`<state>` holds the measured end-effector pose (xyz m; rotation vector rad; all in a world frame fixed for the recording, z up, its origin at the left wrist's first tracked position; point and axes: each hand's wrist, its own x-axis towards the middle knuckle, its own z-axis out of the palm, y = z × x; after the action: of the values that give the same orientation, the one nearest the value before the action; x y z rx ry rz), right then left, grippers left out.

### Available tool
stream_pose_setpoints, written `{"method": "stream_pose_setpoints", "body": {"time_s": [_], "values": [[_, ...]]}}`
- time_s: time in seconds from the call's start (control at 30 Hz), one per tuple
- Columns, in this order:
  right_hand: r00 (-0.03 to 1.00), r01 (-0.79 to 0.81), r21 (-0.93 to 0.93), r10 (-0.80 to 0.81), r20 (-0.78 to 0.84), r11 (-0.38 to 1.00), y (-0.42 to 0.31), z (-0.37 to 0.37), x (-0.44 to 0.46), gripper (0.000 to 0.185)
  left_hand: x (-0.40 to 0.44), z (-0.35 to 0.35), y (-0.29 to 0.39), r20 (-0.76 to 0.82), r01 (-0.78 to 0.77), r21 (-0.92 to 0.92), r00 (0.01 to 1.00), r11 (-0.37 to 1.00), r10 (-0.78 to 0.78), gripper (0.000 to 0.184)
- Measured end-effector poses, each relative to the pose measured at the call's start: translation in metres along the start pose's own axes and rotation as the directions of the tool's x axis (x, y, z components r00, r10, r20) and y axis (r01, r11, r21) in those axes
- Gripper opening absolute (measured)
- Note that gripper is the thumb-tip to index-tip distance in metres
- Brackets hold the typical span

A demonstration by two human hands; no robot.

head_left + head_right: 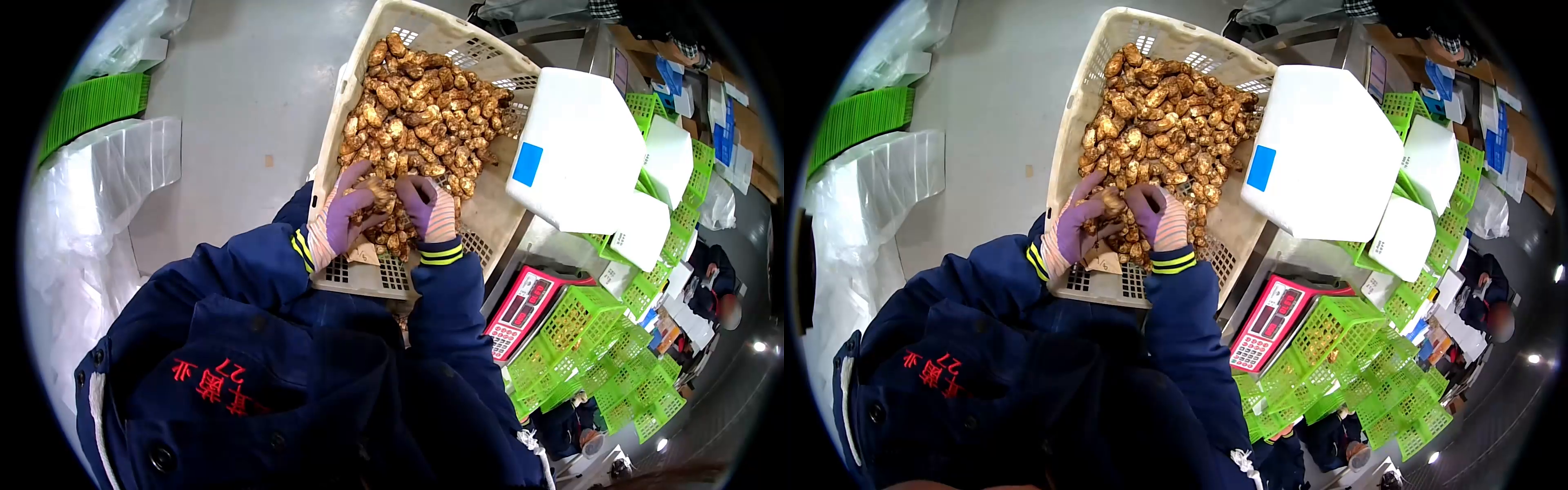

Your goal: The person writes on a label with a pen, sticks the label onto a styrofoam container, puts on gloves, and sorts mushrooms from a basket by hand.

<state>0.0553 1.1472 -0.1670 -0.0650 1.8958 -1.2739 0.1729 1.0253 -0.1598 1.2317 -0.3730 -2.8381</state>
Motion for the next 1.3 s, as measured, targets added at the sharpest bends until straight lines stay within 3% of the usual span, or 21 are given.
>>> {"method": "stream_pose_setpoints", "body": {"time_s": [0.03, 0.07, 0.13, 0.17, 0.27, 0.33, 0.4, 0.47, 0.53, 0.57, 0.67, 0.73, 0.8, 0.87, 0.93, 1.0, 1.03, 1.13, 1.17, 1.2, 1.3], "values": [[0.978, 0.197, -0.296, -0.21, -0.014, 0.935, -0.014, 0.002, 0.004, 0.024, -0.001, 0.0, 0.0, -0.003, 0.001, 0.003, 1.0, 1.0, -0.001, 0.051], [0.985, 0.15, -0.236, -0.165, -0.045, 0.96, -0.004, 0.009, 0.017, 0.028, 0.001, 0.001, 0.002, 0.011, 0.043, 0.037, 0.999, 0.998, -0.044, 0.043], [0.936, 0.264, -0.65, -0.352, -0.006, 0.712, -0.008, 0.022, 0.048, 0.032, 0.006, -0.001, 0.002, 0.018, 0.077, 0.078, 0.997, 0.994, -0.079, 0.035], [0.974, 0.121, -0.713, -0.221, -0.049, 0.691, -0.008, 0.035, 0.062, 0.033, 0.009, -0.006, -0.001, -0.013, 0.1, 0.104, 0.995, 0.99, -0.1, 0.025], [0.929, -0.205, -0.44, 0.032, -0.37, 0.874, -0.003, 0.061, 0.086, 0.038, 0.009, -0.001, -0.001, -0.079, 0.101, 0.188, 0.993, 0.977, -0.088, 0.013], [0.982, 0.008, -0.864, -0.165, -0.087, 0.503, 0.006, 0.042, 0.071, 0.032, 0.008, 0.005, -0.001, -0.154, 0.127, 0.191, 0.983, 0.973, -0.098, 0.011], [0.889, 0.273, -0.735, -0.455, -0.055, 0.621, -0.008, 0.024, 0.028, 0.032, 0.019, -0.01, -0.01, -0.131, 0.105, 0.258, 0.989, 0.96, -0.073, 0.017], [0.893, 0.43, -0.571, -0.421, 0.156, 0.7, 0.009, 0.011, 0.011, 0.033, 0.014, 0.001, -0.007, -0.105, 0.039, 0.209, 0.994, 0.977, -0.017, 0.024], [0.947, 0.064, -0.173, -0.005, 0.321, 0.983, -0.002, 0.001, -0.004, 0.032, 0.014, -0.002, -0.006, -0.098, 0.013, 0.282, 0.995, 0.959, 0.015, 0.047], [0.98, 0.121, -0.194, -0.087, 0.177, 0.973, -0.006, -0.002, -0.003, 0.027, 0.015, -0.003, -0.006, -0.103, 0.076, 0.295, 0.994, 0.952, -0.047, 0.043], [0.85, 0.27, -0.621, -0.485, -0.205, 0.736, 0.002, -0.011, 0.047, 0.027, 0.012, -0.002, -0.007, -0.085, 0.118, 0.329, 0.992, 0.937, -0.095, 0.031], [0.948, -0.113, -0.807, -0.179, -0.262, 0.58, -0.023, -0.008, 0.079, 0.041, 0.006, -0.001, -0.004, -0.003, 0.021, 0.577, 1.0, 0.817, -0.023, 0.026], [0.895, 0.109, -0.915, -0.439, -0.079, 0.388, -0.01, -0.001, 0.092, 0.054, 0.004, -0.004, -0.003, 0.083, -0.077, 0.727, 0.996, 0.683, 0.024, 0.023], [0.982, -0.149, -0.896, -0.044, -0.183, 0.418, -0.018, -0.002, 0.094, 0.052, 0.005, 0.0, -0.002, -0.026, 0.045, 0.643, 0.999, 0.765, -0.036, 0.023], [0.982, -0.125, -0.904, -0.079, -0.171, 0.409, -0.013, -0.007, 0.071, 0.05, 0.008, -0.003, -0.004, -0.045, 0.067, 0.61, 0.998, 0.789, -0.05, 0.022], [0.978, -0.065, -0.959, -0.175, -0.116, 0.275, 0.027, -0.012, 0.067, 0.046, 0.013, -0.007, -0.008, -0.09, 0.203, 0.319, 0.979, 0.926, -0.184, 0.033], [0.972, -0.059, -0.891, -0.179, -0.154, 0.45, 0.014, -0.014, 0.052, 0.045, 0.009, 0.006, -0.002, -0.087, 0.236, 0.306, 0.972, 0.922, -0.22, 0.021], [0.919, 0.158, -0.554, -0.327, -0.221, 0.818, 0.03, -0.025, 0.018, 0.044, 0.002, 0.018, 0.006, -0.124, 0.269, 0.316, 0.962, 0.91, -0.241, 0.039], [0.964, 0.096, -0.063, -0.108, -0.244, 0.993, 0.039, -0.016, 0.009, 0.041, 0.002, 0.017, 0.006, -0.124, 0.271, 0.314, 0.962, 0.91, -0.243, 0.039], [0.997, 0.043, 0.051, -0.04, -0.064, 0.998, 0.019, -0.015, -0.012, 0.033, -0.001, 0.014, 0.006, -0.027, 0.291, 0.282, 0.955, 0.914, -0.296, 0.043], [0.998, -0.068, 0.262, 0.062, 0.031, 0.963, -0.005, -0.016, -0.025, 0.023, -0.001, 0.014, 0.004, 0.102, 0.316, 0.334, 0.924, 0.888, -0.367, 0.049]]}}
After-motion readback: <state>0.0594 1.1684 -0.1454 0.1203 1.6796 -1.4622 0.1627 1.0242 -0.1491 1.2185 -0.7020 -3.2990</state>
